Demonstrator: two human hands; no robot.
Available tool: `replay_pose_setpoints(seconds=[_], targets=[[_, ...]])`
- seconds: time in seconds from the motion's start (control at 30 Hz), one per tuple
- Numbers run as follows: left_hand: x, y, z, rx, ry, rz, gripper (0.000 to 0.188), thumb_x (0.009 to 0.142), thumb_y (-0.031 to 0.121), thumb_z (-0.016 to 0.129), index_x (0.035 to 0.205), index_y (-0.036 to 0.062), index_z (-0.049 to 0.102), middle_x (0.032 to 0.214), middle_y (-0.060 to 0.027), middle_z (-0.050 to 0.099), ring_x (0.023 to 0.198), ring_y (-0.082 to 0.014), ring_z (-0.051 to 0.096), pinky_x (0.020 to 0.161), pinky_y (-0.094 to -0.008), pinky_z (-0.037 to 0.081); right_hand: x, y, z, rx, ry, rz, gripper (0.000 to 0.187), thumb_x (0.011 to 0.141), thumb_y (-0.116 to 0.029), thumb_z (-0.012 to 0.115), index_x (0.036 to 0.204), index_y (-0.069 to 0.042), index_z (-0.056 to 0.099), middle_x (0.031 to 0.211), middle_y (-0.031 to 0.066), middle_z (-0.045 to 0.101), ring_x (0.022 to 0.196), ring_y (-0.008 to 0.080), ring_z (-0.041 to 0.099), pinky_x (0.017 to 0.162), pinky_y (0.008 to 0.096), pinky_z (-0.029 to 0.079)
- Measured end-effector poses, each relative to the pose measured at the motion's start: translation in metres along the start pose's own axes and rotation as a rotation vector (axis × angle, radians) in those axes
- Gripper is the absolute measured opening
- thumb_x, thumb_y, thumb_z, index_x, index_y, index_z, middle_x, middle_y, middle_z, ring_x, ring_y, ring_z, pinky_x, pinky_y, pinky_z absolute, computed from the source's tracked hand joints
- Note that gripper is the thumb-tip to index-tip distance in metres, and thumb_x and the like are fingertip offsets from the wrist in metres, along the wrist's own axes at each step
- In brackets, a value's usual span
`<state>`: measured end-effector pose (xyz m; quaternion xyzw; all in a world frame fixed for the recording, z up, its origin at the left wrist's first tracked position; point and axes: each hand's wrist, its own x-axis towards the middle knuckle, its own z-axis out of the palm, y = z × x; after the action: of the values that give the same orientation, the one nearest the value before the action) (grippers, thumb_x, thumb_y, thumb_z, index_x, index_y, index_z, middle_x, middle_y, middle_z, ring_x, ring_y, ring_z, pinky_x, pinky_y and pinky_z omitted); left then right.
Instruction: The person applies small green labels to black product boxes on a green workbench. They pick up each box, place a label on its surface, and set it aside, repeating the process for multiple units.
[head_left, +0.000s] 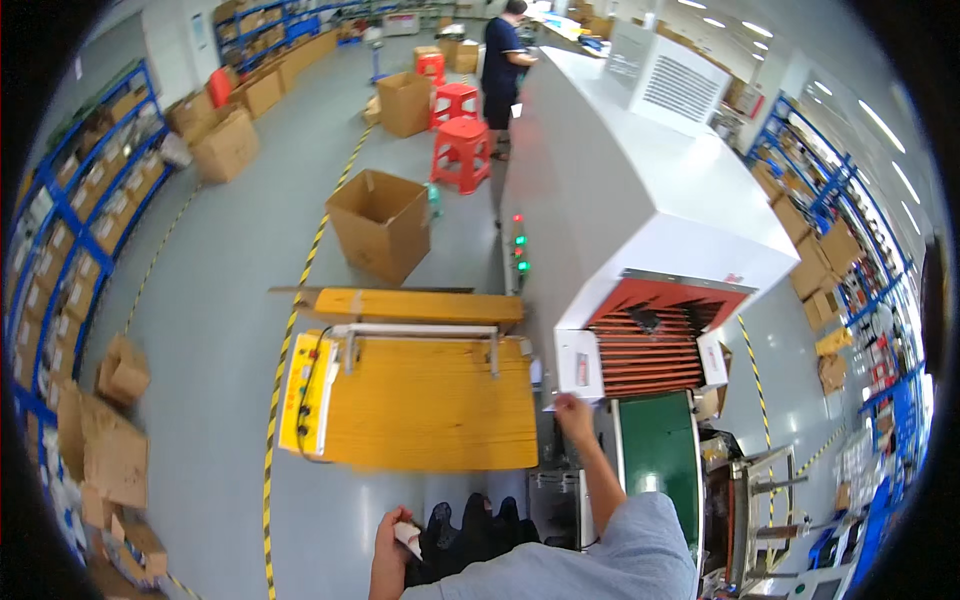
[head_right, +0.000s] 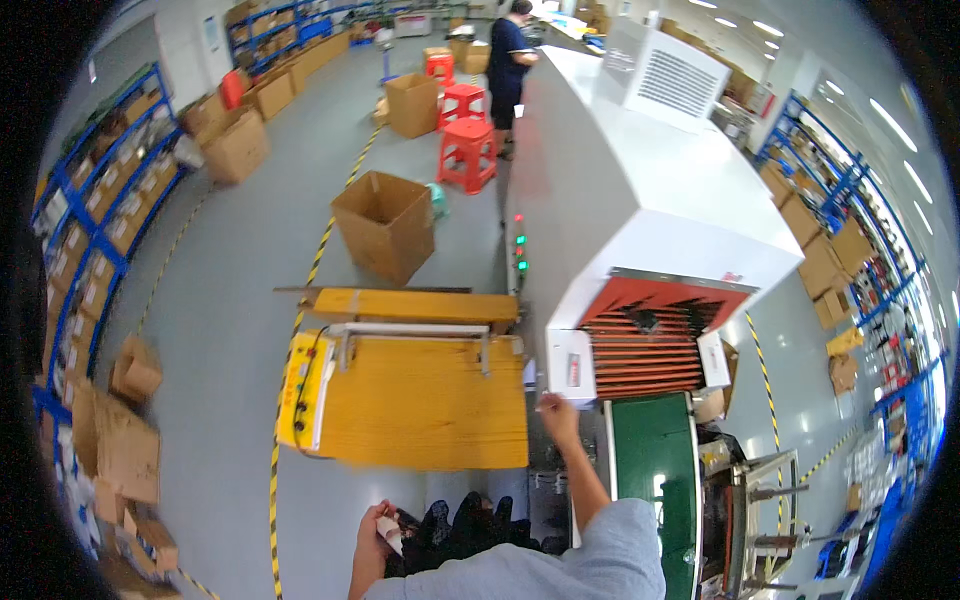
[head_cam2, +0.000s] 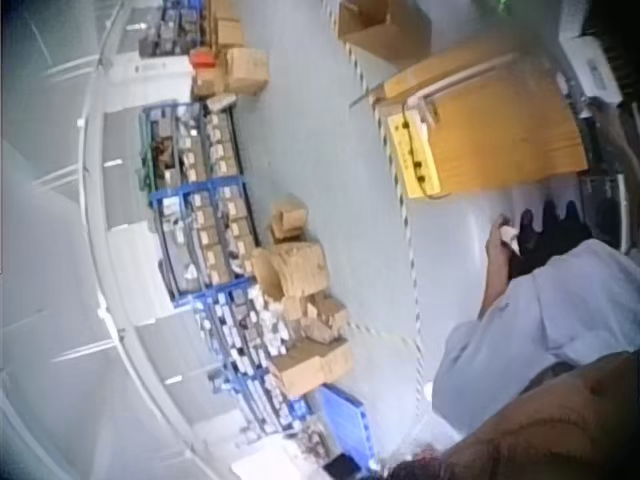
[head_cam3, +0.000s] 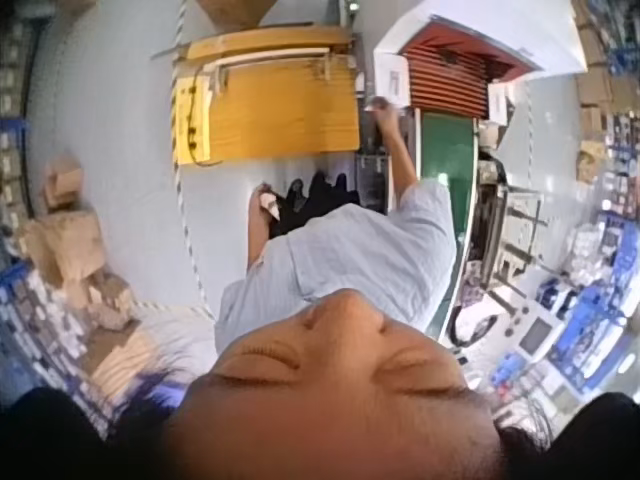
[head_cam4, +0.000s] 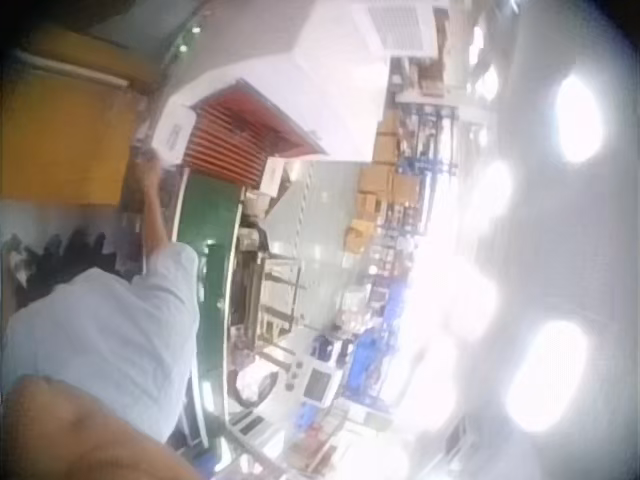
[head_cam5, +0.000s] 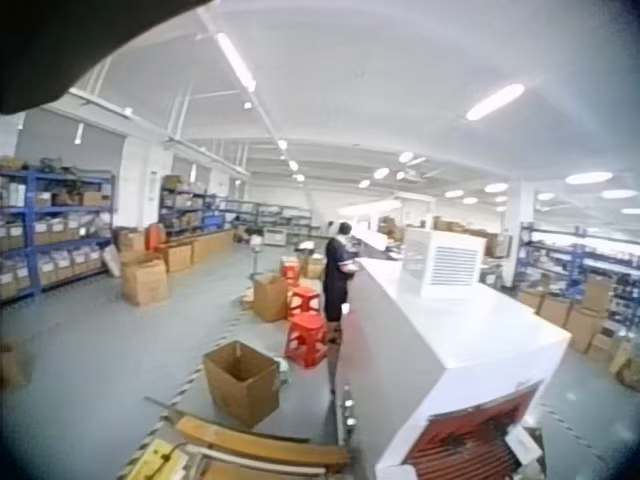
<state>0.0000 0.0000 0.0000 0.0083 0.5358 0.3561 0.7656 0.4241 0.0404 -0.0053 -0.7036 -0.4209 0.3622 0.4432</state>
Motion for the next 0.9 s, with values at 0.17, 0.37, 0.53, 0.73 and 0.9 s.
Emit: replay_pose_setpoints(seconds=[0.17, 0.37, 0.53, 0.73, 0.9], targets=[[-0.013, 0.092, 0.003, -0.24, 0.198, 0.276, 0.018, 0.079, 0.023, 0.06, 0.084, 0.0059, 0.056, 0.079, -0.0073, 0.057, 0.073, -0.0185, 0.054, 0.062, -0.0331, 0.044, -0.051, -0.144, 0.194, 0.239, -0.761, 0.132, 0.026, 0.086, -0.019, 0.058, 0.105, 0.0, 0.057, 0.089, 0.0032, 0.061, 0.079, 0.0097, 0.056, 0.069, 0.0246, 0.046], [-0.084, 0.237, -0.05, -0.116, 0.334, 0.911, 0.022, 0.089, 0.021, 0.046, 0.091, 0.0015, 0.056, 0.079, -0.0083, 0.057, 0.067, -0.0126, 0.048, 0.061, -0.025, 0.039, -0.113, -0.264, 0.382, 0.225, -1.145, -0.213, 0.035, 0.085, -0.018, 0.061, 0.111, 0.002, 0.054, 0.098, 0.0041, 0.058, 0.082, 0.0108, 0.055, 0.076, 0.0239, 0.045], [-0.104, 0.325, -0.141, -0.061, 0.398, 0.99, 0.028, 0.09, 0.025, 0.039, 0.1, 0.0024, 0.053, 0.084, -0.009, 0.057, 0.076, -0.0132, 0.052, 0.064, -0.0239, 0.039, -0.13, -0.311, 0.512, 0.462, -1.15, 0.179, 0.026, 0.085, -0.012, 0.059, 0.107, 0.0, 0.057, 0.091, 0.0025, 0.062, 0.083, 0.0082, 0.056, 0.075, 0.0231, 0.045], [-0.094, 0.415, -0.203, -0.009, 0.103, 0.834, 0.043, 0.085, 0.009, 0.051, 0.125, 0.0043, 0.039, 0.104, -0.0076, 0.054, 0.099, -0.0139, 0.049, 0.082, -0.026, 0.041, -0.078, -0.359, 0.624, 0.516, -1.031, 0.296, 0.025, 0.085, -0.009, 0.056, 0.107, 0.004, 0.057, 0.097, 0.0056, 0.062, 0.087, 0.0112, 0.058, 0.079, 0.0244, 0.045], [-0.037, 0.515, -0.233, 0.184, 0.038, 0.812, 0.05, 0.078, -0.006, 0.058, 0.126, -0.0016, 0.042, 0.114, -0.0087, 0.053, 0.107, -0.0161, 0.049, 0.09, -0.0285, 0.042, -0.009, -0.378, 0.721, 0.552, -1.011, 0.371, 0.031, 0.085, -0.013, 0.058, 0.112, 0.003, 0.053, 0.096, 0.006, 0.061, 0.087, 0.0116, 0.056, 0.078, 0.0248, 0.045]])
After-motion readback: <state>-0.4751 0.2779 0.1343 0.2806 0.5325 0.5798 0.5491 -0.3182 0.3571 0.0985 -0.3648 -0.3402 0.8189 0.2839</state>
